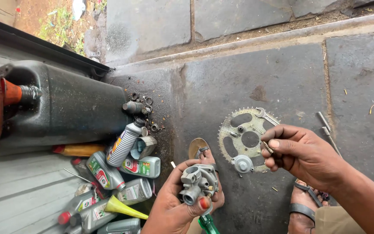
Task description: Cleaning and assembling components of a motorcycle carburetor using tools.
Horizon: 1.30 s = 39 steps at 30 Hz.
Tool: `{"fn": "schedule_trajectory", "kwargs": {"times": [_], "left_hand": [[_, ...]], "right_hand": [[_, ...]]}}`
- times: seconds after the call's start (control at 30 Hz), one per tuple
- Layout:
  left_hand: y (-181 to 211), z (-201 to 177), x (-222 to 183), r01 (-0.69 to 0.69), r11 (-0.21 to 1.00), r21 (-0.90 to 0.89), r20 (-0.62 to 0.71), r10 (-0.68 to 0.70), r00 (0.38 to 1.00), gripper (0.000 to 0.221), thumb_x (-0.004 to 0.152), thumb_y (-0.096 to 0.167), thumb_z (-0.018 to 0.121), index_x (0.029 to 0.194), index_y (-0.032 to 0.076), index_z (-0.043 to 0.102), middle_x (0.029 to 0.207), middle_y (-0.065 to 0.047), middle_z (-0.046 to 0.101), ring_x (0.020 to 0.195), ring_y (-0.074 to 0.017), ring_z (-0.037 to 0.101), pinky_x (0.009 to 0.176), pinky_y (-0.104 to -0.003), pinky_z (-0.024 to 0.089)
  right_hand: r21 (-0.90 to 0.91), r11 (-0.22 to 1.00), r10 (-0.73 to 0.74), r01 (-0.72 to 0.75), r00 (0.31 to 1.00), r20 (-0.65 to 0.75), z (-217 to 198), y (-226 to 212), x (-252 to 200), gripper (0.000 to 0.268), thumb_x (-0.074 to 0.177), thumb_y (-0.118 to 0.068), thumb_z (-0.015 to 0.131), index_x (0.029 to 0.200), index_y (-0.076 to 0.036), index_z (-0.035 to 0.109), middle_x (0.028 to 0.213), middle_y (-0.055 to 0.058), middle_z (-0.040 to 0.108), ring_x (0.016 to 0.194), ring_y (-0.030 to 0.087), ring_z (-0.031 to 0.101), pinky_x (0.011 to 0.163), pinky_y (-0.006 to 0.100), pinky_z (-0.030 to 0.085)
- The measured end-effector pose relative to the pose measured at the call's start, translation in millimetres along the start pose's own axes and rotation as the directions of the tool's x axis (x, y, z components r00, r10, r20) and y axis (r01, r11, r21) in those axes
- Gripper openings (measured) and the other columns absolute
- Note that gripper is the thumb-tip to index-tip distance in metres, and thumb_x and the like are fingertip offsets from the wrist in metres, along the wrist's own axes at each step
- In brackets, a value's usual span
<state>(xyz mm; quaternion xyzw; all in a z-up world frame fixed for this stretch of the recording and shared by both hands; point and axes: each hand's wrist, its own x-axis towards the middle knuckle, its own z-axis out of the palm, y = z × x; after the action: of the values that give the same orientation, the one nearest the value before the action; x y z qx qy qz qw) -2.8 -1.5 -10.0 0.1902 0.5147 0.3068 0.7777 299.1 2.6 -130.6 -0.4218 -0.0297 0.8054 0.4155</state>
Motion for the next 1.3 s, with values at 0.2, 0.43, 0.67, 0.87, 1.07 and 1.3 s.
{"fn": "schedule_trajectory", "kwargs": {"times": [0.2,0.43,0.67,0.87,1.07,1.3], "left_hand": [[-4.0,-10.1,3.4,0.019,0.994,0.105,-0.049,-0.013,0.999,0.093,0.067,0.018,0.094,0.144,0.0,0.046,0.117,-0.014,0.068,0.11,-0.0211,0.068,0.097,-0.039,0.058],[-6.2,-30.8,9.1,0.072,0.95,0.304,-0.121,-0.036,0.992,0.099,0.063,0.026,0.093,0.147,0.001,0.047,0.114,-0.017,0.072,0.099,-0.0254,0.076,0.091,-0.04,0.062],[1.1,-25.3,10.4,0.18,0.938,0.296,-0.218,-0.117,0.969,0.102,0.058,0.025,0.091,0.148,0.007,0.047,0.111,-0.018,0.074,0.095,-0.0287,0.08,0.087,-0.042,0.065],[-6.7,-47.4,10.1,0.142,0.931,0.337,-0.166,-0.09,0.982,0.097,0.063,0.019,0.09,0.149,0.007,0.047,0.112,-0.018,0.074,0.095,-0.0273,0.078,0.087,-0.04,0.063],[-7.8,-55.8,-17.0,-0.081,0.91,0.406,-0.01,0.093,0.996,0.089,0.083,0.012,0.091,0.156,-0.001,0.041,0.121,-0.024,0.071,0.11,-0.0283,0.075,0.099,-0.041,0.057],[0.2,-58.4,-24.9,-0.044,0.876,0.48,-0.02,0.061,0.998,0.093,0.081,0.014,0.09,0.158,0.0,0.04,0.131,-0.026,0.069,0.117,-0.0295,0.073,0.101,-0.043,0.056]], "right_hand": [[-0.011,0.997,0.073,-0.073,0.995,0.073,3.2,5.3,-1.4,0.022,0.093,-0.011,0.063,0.109,0.003,0.067,0.086,0.014,0.072,0.071,0.022,0.073,0.059,0.035,0.06],[0.073,0.988,0.124,-0.137,0.979,0.164,4.7,11.8,0.4,0.019,0.091,-0.009,0.068,0.107,0.001,0.067,0.09,0.015,0.073,0.073,0.023,0.076,0.062,0.034,0.063],[0.071,0.982,0.16,-0.175,0.97,0.181,8.9,13.8,2.0,0.025,0.09,-0.012,0.07,0.111,0.001,0.068,0.089,0.014,0.074,0.071,0.021,0.075,0.061,0.032,0.063],[0.005,0.983,0.18,-0.181,0.978,0.102,4.4,-9.0,1.3,0.028,0.09,-0.011,0.07,0.113,0.004,0.067,0.089,0.015,0.074,0.072,0.023,0.075,0.062,0.034,0.063],[-0.131,0.991,-0.024,0.042,0.99,0.135,-0.9,-42.2,-25.4,0.032,0.097,-0.009,0.065,0.124,0.007,0.067,0.098,0.015,0.072,0.084,0.023,0.072,0.072,0.037,0.062],[-0.247,0.963,-0.072,0.108,0.986,0.152,10.7,-49.9,-35.2,0.021,0.102,-0.011,0.061,0.112,0.006,0.068,0.103,0.014,0.069,0.089,0.019,0.071,0.071,0.03,0.057]]}}
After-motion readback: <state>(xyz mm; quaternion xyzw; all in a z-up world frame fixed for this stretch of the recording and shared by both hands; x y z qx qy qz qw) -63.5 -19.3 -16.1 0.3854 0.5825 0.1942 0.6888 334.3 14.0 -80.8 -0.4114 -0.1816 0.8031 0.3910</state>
